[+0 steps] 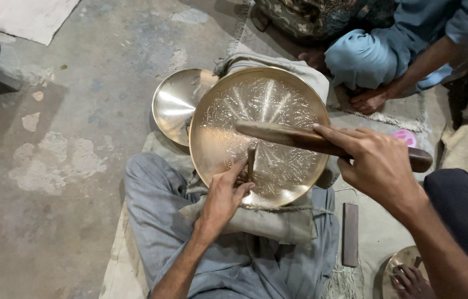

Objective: The person sits on the floor and uses a hammer and a metal punch to engrave a decorative pattern onto a brass plate resting on a cushion. They repeatedly strike the punch to create fine lines and details on the metal surface.

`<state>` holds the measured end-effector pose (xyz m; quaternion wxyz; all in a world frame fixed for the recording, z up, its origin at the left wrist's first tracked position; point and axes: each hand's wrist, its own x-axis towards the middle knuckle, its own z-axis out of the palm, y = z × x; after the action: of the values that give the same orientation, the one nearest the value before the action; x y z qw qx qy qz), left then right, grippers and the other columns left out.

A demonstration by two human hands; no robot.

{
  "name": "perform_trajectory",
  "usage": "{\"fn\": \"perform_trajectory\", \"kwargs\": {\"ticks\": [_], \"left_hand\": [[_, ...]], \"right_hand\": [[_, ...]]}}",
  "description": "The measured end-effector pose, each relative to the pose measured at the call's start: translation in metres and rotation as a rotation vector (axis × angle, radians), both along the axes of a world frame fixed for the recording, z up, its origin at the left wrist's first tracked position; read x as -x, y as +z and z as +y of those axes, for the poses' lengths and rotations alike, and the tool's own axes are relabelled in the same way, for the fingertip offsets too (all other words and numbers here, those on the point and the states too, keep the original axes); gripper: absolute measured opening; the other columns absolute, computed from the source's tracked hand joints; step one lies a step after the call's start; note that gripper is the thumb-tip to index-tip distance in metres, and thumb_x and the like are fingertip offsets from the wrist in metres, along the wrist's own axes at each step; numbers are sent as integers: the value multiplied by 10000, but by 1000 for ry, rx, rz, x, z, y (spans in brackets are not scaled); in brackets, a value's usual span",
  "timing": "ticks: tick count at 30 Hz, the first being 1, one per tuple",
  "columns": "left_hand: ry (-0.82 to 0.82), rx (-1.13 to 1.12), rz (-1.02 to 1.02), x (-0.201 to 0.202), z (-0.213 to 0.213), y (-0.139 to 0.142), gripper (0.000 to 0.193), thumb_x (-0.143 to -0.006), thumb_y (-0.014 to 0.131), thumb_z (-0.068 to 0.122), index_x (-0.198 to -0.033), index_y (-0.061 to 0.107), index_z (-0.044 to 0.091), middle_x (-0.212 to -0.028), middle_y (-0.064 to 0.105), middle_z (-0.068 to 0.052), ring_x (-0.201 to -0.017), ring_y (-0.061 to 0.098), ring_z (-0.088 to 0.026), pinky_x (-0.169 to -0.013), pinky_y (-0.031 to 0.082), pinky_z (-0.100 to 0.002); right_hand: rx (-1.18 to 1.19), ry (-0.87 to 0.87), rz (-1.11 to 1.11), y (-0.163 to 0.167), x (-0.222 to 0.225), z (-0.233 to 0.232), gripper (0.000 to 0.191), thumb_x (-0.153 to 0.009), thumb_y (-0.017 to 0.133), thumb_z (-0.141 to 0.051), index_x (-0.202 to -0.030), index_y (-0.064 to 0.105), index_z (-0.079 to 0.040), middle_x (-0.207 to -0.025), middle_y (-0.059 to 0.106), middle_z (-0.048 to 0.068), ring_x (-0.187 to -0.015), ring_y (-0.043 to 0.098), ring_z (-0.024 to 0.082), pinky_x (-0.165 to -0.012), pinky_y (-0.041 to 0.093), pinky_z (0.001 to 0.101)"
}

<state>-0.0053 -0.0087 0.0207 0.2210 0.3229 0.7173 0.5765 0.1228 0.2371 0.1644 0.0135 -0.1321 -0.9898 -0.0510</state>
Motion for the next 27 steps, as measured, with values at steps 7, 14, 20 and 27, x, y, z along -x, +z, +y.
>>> {"fn": "perform_trajectory", "kwargs": {"ticks": [7,14,20,27], "left_hand": [[-14,10,100,5,-3,3,571,-821,796,43,-1344,576,-12,-938,771,-193,-839,782,-252,-736,616,-379],[47,32,24,-3,-4,3,597,-824,791,48,-1374,563,2,-936,771,-188,-839,788,-234,-731,629,-358],[75,86,62,-5,0,0,584,-826,792,56,-1365,573,20,-957,771,-174,-859,778,-227,-741,655,-339],[16,-12,107,-4,-1,0,561,-830,775,4,-1351,569,-19,-974,775,-195,-842,789,-267,-746,626,-378]], "right_hand": [[219,-155,60,0,-8,0,682,-843,694,-116,-1461,564,-374,-1142,759,35,-660,697,139,-507,546,261],[177,-131,-21,1,-2,-3,663,-861,690,-136,-1447,549,-413,-1157,766,9,-709,704,135,-507,557,281],[140,-145,-67,-3,-2,-4,670,-847,679,-134,-1438,545,-420,-1243,735,-7,-715,710,138,-492,544,257],[92,-100,-37,-6,-11,1,645,-890,645,-121,-1456,517,-402,-1252,729,15,-779,698,135,-423,522,267]]}}
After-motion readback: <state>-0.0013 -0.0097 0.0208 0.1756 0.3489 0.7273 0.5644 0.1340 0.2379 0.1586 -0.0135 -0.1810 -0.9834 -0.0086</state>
